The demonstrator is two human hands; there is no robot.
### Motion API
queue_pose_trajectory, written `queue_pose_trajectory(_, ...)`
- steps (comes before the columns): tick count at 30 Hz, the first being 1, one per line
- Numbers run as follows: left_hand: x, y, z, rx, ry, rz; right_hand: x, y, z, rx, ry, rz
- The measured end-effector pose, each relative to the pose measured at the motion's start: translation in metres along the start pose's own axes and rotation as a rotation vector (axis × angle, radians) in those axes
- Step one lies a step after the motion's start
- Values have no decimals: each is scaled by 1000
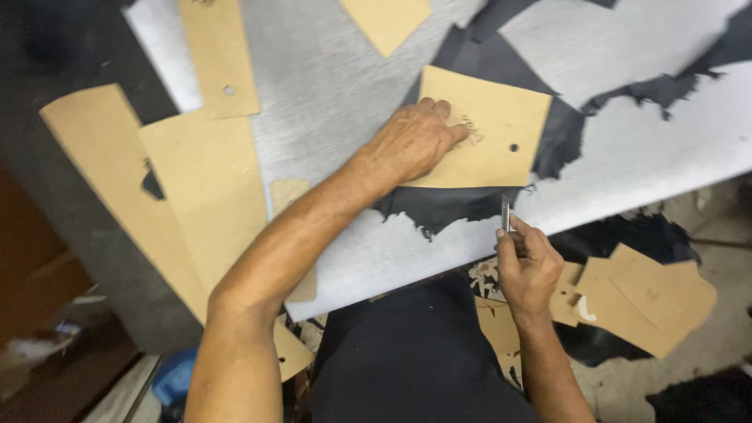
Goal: The person places cardboard templates onto a large sheet of black fabric, traces the outlines with a pen, and cuts the fabric along the traced lines using a utility knife. The person then removes the cut pieces and scrap fabric from the table.
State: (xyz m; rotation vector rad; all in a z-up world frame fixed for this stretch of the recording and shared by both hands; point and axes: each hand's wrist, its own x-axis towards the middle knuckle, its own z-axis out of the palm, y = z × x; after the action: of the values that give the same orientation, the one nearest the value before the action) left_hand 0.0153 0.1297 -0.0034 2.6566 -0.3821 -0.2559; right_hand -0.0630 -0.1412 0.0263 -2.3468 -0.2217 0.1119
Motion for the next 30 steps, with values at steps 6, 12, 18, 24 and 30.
queue_pose_trajectory(6, -51, -54, -25, 12, -197, -69, -7, -66, 109, 124, -313, -288)
queue_pose_trajectory(12, -27, -49, -2, 91, -272, -147, 18, -86, 173, 42, -270, -441)
queue_pose_trajectory(18, -24, -43, 15, 165, -265, -146, 13, -92, 168, 15, -345, -353)
queue_pose_trajectory(24, -22, -46, 21, 202, -229, -130, 10, -87, 175, -29, -350, -410)
queue_pose_trajectory(30, -24, -45, 25, 346, -244, -116, 3, -89, 135, -5, -464, -461)
